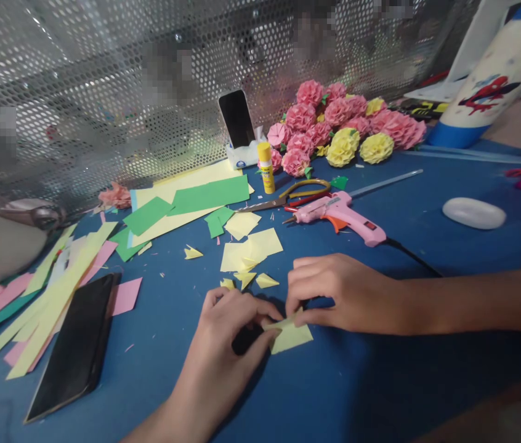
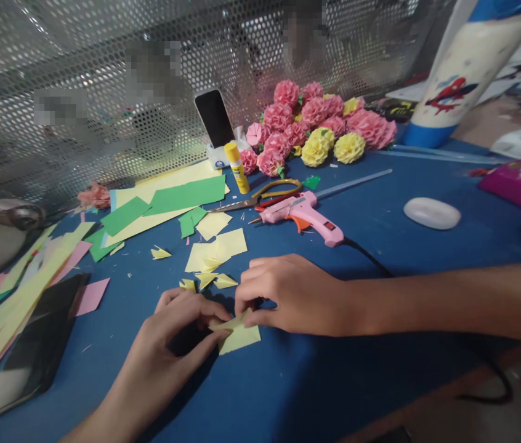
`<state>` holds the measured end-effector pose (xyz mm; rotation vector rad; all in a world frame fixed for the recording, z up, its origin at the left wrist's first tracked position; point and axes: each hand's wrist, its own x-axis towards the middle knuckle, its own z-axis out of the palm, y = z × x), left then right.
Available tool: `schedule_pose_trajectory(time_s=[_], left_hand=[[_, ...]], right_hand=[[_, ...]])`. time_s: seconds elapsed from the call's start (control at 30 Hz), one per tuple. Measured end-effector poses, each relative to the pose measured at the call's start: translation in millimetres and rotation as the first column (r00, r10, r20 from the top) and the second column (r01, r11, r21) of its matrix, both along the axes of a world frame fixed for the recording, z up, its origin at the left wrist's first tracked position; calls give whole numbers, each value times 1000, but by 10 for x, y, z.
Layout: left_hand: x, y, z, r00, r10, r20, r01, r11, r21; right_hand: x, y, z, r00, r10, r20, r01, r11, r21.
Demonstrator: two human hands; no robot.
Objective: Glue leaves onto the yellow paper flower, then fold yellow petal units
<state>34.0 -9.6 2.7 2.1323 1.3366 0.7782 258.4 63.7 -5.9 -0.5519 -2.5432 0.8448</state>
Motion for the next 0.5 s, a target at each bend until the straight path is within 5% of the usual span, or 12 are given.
schedule_pose_trajectory(time_s=[0.23, 0.5], left_hand=[[-69, -7, -52, 999, -32, -44, 38, 988, 152], [-62, 16, -30, 997, -13, -76, 16, 999, 37]], right_hand=[[20, 59, 50, 993, 116, -4, -114, 982, 148], [-34, 37, -7, 999, 26, 45, -26, 1000, 11]])
